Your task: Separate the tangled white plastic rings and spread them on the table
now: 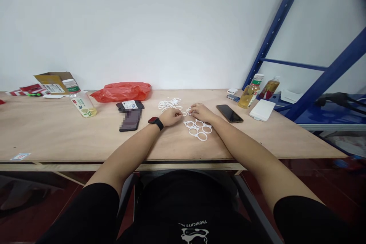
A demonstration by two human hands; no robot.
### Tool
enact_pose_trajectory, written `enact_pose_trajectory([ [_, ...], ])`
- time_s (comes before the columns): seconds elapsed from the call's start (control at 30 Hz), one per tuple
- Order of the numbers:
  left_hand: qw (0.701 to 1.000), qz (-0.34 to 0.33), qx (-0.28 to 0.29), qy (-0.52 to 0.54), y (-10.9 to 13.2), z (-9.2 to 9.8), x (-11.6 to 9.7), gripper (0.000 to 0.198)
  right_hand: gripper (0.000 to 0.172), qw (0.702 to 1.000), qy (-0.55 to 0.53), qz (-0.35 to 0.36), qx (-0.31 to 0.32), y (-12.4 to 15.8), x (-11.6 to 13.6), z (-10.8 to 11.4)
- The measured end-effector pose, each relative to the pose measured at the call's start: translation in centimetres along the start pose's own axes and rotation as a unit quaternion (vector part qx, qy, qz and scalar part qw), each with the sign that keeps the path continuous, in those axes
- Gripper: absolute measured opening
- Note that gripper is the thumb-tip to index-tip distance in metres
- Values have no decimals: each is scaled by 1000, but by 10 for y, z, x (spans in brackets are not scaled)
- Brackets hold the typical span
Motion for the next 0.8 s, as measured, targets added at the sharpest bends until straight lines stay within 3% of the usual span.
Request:
enact_pose_trajectory([
  [0.13, 1000, -1, -1, -7, -1, -1, -2, 25, 11, 997, -21, -5, -68, 1, 8, 18],
  [0.37, 995, 18, -96, 35, -1, 18, 1, 34, 6, 984, -105, 55, -131, 0, 49, 36],
  [0.5, 994, -8, -105, 12, 0, 20, -6, 19, 7, 980, -126, 70, -139, 0, 63, 40],
  [0.8, 984, -36, -175, 14, 2, 32, -6, 22, 17, 986, -130, 51, -94, -1, 60, 33],
])
Point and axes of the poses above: each hand's wrist, its own y-axis away from the middle knuckle, its own z-axis out of the back of the hand, x = y × z, the point moved 10 cm from there along -y, towards the middle knuckle, and after that the axes turned 4 degrees about z, right-handed, at the moved point
